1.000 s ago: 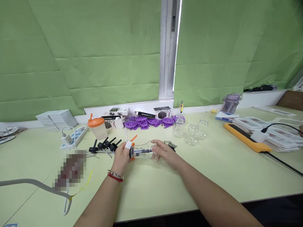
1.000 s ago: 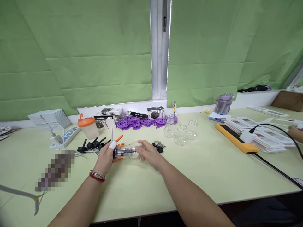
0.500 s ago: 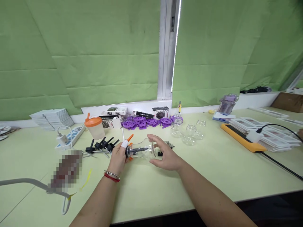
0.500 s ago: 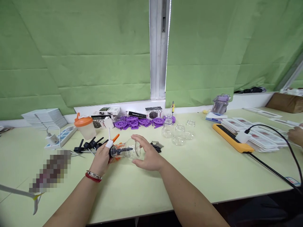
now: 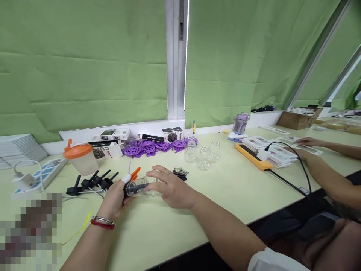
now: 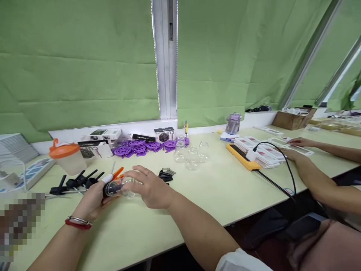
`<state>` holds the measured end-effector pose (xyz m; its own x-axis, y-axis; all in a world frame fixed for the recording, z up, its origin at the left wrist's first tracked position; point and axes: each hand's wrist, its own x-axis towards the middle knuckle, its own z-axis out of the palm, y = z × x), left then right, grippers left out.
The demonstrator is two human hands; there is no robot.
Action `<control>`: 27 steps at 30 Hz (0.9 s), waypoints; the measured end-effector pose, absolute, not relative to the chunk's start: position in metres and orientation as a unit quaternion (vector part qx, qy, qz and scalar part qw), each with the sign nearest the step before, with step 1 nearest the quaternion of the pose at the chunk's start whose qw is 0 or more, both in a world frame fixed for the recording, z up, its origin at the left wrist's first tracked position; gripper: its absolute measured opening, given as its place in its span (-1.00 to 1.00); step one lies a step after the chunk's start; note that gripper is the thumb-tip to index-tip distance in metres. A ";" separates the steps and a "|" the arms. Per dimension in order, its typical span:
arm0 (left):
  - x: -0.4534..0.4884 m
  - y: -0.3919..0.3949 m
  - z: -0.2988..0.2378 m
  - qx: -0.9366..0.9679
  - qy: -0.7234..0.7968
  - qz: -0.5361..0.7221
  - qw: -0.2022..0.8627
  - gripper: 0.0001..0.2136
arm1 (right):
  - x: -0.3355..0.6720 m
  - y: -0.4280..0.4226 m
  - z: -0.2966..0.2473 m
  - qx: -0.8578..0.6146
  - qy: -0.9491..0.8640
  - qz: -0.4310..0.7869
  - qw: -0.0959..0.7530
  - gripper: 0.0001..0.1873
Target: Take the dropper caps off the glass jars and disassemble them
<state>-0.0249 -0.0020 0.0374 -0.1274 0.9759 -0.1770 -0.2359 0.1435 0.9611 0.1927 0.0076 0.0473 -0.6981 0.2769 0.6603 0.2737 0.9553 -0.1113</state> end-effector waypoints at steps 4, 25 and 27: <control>-0.025 -0.005 0.039 0.306 0.521 0.527 0.598 -0.67 | 0.190 -0.008 0.055 -0.106 -0.936 -0.067 0.328 -0.69; -0.034 0.004 0.031 0.374 0.530 0.610 0.454 -0.68 | 0.325 0.002 0.008 -0.456 -0.519 0.254 0.676 -0.18; -0.033 0.006 0.027 0.397 0.544 0.599 0.433 -0.69 | 0.342 0.002 -0.006 -0.511 -0.445 0.296 0.673 -0.14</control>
